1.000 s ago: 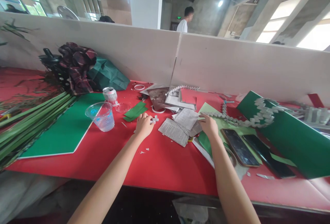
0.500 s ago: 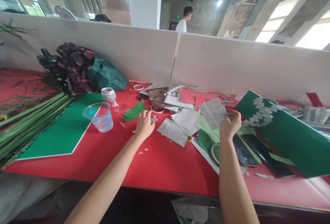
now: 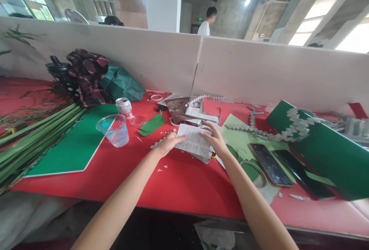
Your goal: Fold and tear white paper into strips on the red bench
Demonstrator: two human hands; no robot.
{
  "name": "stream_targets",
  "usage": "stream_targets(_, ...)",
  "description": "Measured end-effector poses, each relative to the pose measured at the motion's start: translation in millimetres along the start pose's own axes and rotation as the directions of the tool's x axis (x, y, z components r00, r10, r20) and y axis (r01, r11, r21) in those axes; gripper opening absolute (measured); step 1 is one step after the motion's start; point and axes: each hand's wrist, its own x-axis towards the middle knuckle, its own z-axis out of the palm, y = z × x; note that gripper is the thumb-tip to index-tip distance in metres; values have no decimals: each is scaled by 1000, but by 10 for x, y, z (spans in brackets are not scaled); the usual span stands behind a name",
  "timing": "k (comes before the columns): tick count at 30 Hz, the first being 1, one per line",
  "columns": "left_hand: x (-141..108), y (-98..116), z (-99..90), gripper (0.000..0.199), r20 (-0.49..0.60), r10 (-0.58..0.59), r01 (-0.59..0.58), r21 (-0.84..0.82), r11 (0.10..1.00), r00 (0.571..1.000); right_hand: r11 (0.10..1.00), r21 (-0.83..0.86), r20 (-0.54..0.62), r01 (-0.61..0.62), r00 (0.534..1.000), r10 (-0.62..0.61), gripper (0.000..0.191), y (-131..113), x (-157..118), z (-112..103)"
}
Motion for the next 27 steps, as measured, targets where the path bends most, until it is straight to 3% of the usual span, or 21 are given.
stream_targets(2, 8, 15, -8, 37, 51, -44, 49, -92, 995, 998, 991, 96, 56, -88, 995, 83, 47, -8, -23, 14)
stream_targets(5, 26, 26, -20, 40, 3, -89, 89, -131, 987, 996, 970, 145, 147, -197, 973, 176, 36, -1, -35, 40)
stream_targets(13, 50, 28, -2, 37, -52, -104, 92, -200, 975, 993, 972, 197, 83, -124, 991, 110, 43, 25, 1, 79)
stream_targets(20, 90, -45, -39, 40, -75, -71, 60, -131, 990, 995, 987, 61, -25, -147, 989, 149, 38, 111, 9, 24)
stream_targets(27, 100, -50, -101, 37, -208, 20, -28, -32, 999, 978, 994, 0, -55, -107, 993, 107, 38, 72, 8, 11)
